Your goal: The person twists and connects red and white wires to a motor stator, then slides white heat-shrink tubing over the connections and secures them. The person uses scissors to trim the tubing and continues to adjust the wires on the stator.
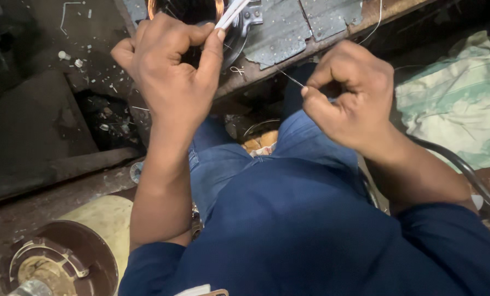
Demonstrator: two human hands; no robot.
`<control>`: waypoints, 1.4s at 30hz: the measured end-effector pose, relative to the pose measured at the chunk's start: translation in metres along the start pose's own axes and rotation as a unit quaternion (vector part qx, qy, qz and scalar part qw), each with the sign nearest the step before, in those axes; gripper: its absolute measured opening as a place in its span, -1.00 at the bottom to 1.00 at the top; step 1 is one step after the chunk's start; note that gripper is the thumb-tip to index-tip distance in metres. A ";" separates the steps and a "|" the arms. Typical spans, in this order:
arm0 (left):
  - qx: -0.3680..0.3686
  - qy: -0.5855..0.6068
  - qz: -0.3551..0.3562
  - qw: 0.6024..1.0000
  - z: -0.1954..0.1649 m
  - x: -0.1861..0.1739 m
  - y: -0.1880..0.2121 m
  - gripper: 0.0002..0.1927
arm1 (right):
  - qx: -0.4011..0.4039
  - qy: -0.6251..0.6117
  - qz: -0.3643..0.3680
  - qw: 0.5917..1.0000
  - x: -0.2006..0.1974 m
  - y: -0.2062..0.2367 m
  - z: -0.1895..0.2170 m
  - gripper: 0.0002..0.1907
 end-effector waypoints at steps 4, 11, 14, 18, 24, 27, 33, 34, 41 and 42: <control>0.003 -0.003 0.000 1.000 -0.001 0.000 -0.001 -0.94 | -0.020 0.000 -0.005 1.000 0.007 -0.007 -0.003 -0.88; -0.006 -0.040 0.053 0.998 -0.008 0.000 -0.009 -0.91 | -0.049 0.036 -0.010 0.998 0.036 -0.028 -0.008 -0.86; -0.025 -0.058 0.080 0.995 -0.012 0.004 -0.012 -0.88 | -0.048 0.035 -0.010 0.998 0.046 -0.034 -0.006 -0.87; -0.069 -0.027 0.088 0.993 -0.006 0.006 -0.013 -0.86 | -0.061 0.022 -0.006 0.998 0.050 -0.036 -0.001 -0.87; -0.097 0.017 -0.023 0.995 -0.002 0.006 -0.005 -0.91 | -0.051 -0.067 0.037 0.996 0.043 -0.040 0.005 -0.88; -0.112 0.029 -0.056 0.992 -0.002 0.008 -0.003 -0.91 | 0.071 -0.182 0.111 0.974 0.049 -0.048 0.001 -0.94; -0.151 0.074 -0.074 0.983 -0.001 0.006 -0.003 -0.74 | 0.154 -0.287 0.163 0.931 0.054 -0.063 0.009 -0.89; -0.159 0.092 -0.073 0.980 -0.001 0.007 -0.003 -0.66 | 0.161 -0.302 0.163 0.926 0.054 -0.066 0.010 -0.88; -0.051 0.014 -0.058 0.997 -0.004 0.006 -0.003 -0.89 | 0.198 -0.360 0.169 0.896 0.057 -0.099 0.011 -0.87; -0.029 0.017 -0.060 0.998 -0.004 0.006 -0.003 -0.90 | 0.197 -0.359 0.174 0.895 0.058 -0.103 0.012 -0.87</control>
Point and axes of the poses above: each hand's wrist, its own y-axis away from the middle knuckle, its own x-axis out of the palm, z = x × y, the point moved 5 cm from there along -y, towards the middle knuckle, and after that the axes turned 15 degrees about x, right-handed, at the moved point
